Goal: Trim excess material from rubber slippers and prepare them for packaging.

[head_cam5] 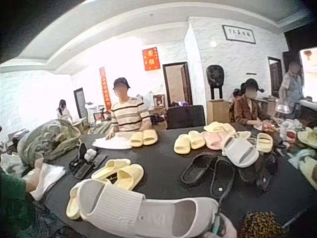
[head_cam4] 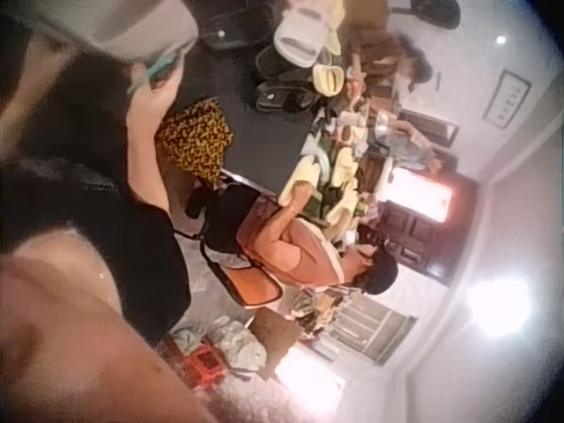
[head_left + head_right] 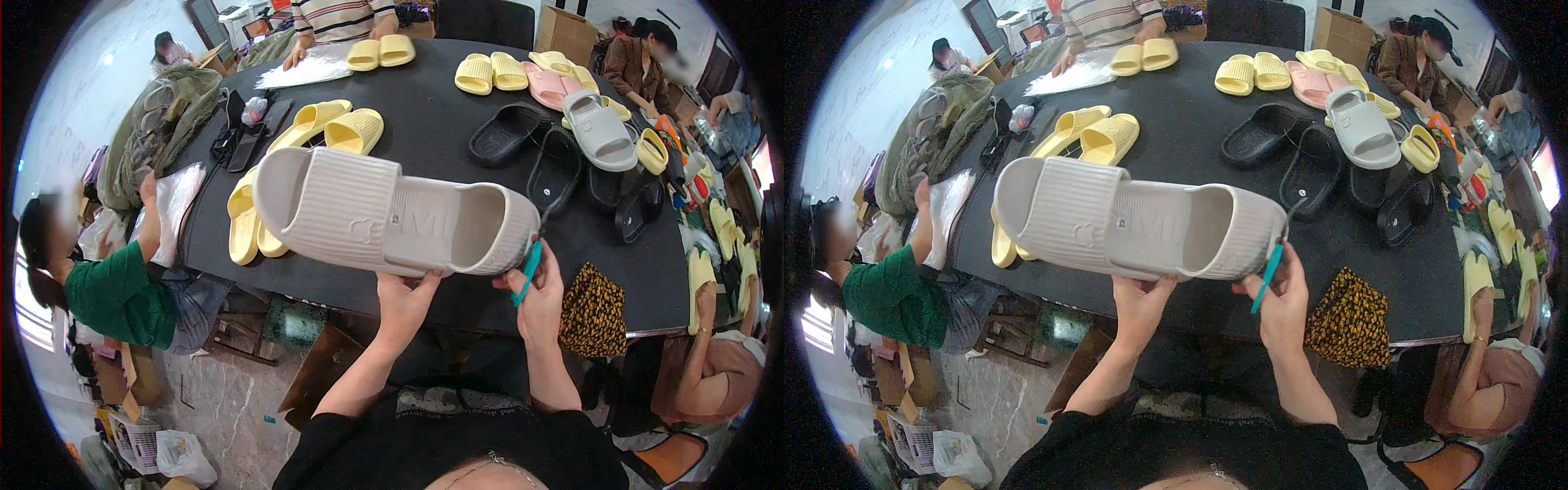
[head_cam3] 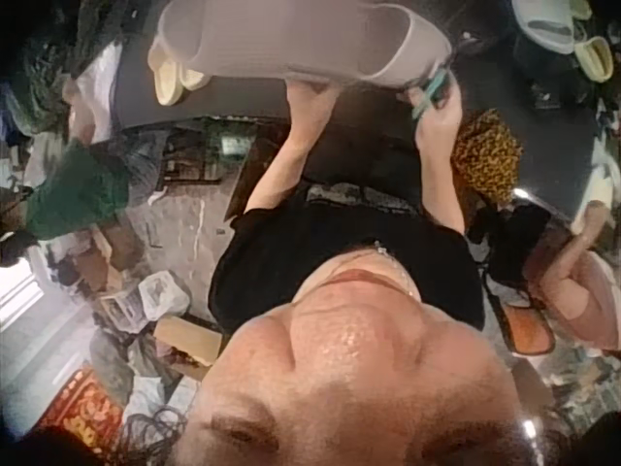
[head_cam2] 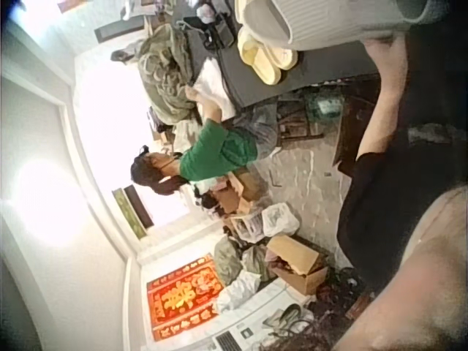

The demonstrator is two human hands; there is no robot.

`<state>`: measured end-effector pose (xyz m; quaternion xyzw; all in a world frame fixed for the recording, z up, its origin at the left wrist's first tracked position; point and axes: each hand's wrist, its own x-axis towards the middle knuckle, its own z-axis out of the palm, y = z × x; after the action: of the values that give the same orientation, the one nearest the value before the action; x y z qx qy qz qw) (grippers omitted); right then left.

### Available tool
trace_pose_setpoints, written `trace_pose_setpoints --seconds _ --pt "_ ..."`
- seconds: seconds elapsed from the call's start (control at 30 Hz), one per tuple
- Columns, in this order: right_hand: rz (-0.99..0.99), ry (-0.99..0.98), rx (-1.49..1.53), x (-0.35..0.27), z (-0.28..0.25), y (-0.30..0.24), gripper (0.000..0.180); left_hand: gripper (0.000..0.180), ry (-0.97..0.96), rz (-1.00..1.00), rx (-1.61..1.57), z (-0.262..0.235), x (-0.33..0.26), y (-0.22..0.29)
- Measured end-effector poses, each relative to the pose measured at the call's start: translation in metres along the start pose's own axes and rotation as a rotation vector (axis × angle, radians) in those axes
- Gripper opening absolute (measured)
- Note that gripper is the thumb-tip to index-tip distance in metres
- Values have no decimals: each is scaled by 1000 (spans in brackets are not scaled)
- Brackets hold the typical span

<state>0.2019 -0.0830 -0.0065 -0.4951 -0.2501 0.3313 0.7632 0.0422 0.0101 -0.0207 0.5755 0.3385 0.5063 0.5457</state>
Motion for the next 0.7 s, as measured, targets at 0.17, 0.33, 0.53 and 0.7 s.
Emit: trace_pose_setpoints --seconds 0.17,0.33,0.53,0.7 --pt "103 -112 -90 -11 12 3 68 52 -19 74 99 6 6 -7" --pt "91 -123 -41 -11 10 0 68 51 -81 10 99 13 10 -14" --pt "94 -231 -41 -10 -3 -4 68 55 -88 -70 37 2 17 -22" --pt "131 -239 2 -7 -31 -22 67 50 -48 -83 -116 6 19 -6"
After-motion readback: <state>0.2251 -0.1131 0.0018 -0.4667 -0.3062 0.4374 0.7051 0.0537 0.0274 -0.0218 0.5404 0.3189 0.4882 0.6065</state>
